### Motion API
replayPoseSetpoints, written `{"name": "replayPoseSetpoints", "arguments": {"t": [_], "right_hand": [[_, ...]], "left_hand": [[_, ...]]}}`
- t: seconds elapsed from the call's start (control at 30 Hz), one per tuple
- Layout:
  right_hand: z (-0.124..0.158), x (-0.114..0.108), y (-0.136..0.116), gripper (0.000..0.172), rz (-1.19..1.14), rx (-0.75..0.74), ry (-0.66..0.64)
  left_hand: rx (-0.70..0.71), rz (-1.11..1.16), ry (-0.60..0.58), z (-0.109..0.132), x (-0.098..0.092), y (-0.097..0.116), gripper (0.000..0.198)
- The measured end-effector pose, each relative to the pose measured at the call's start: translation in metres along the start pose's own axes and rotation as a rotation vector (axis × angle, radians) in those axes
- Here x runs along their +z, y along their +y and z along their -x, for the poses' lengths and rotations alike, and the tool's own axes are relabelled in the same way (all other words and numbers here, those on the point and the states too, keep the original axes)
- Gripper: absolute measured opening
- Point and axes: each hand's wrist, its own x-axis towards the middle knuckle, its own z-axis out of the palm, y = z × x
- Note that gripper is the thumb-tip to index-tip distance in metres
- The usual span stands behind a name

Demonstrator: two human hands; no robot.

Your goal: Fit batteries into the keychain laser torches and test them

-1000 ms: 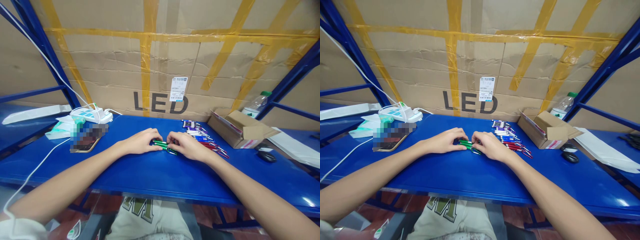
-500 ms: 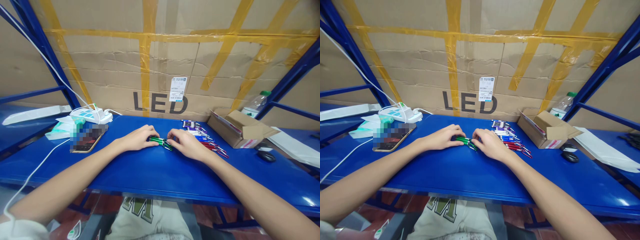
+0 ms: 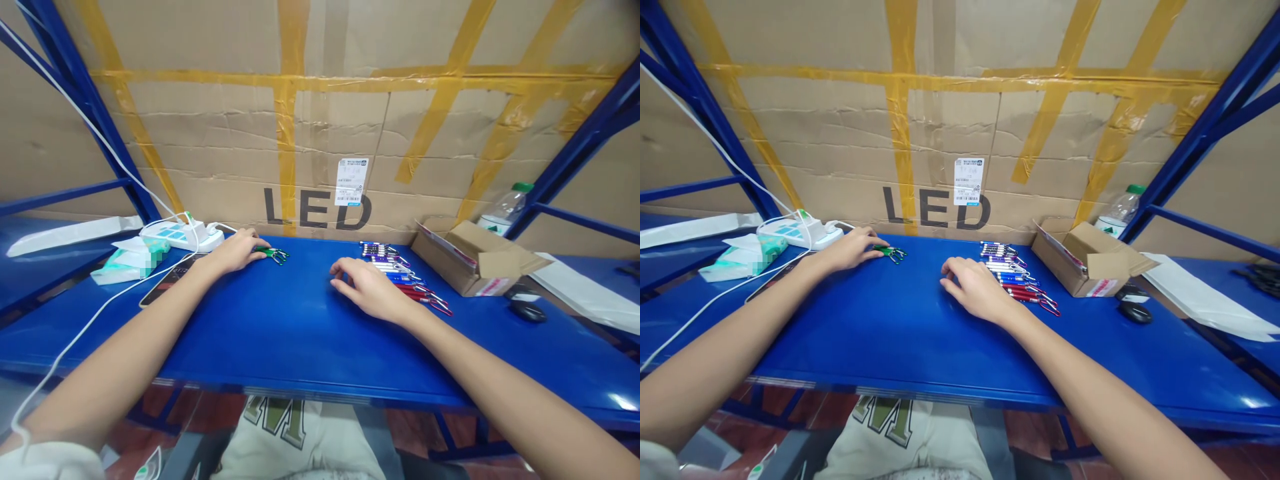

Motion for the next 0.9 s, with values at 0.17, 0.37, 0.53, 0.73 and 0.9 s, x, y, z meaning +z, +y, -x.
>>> {"name": "replayPoseSetpoints", "arguments": {"t": [0.17,0.37,0.53,0.73,0.9], "right_hand": [[0.000,0.000,-0.001,0.014,-0.007,-0.009,0.008],[0.001,0.001,0.000,0.027,-0.016,-0.015,0.009],[0.001,0.002,0.000,0.029,-0.020,-0.002,0.006],[-0.001,0.004,0.000,0.031,-0.040,0.012,-0.003],[-0.002,0.005,0.000,0.031,-0.035,0.032,-0.013]], "left_hand": [[-0.124,-0.171,0.010,0.001,0.000,-0.010,0.044],[-0.257,-0.206,0.031,-0.007,0.006,0.006,0.044],[-0.313,-0.215,0.030,-0.015,0.013,0.009,0.043],[-0.351,-0.220,0.039,-0.017,0.014,0.012,0.043],[-0.346,-0.209,0.048,-0.017,0.012,0.014,0.044]]}}
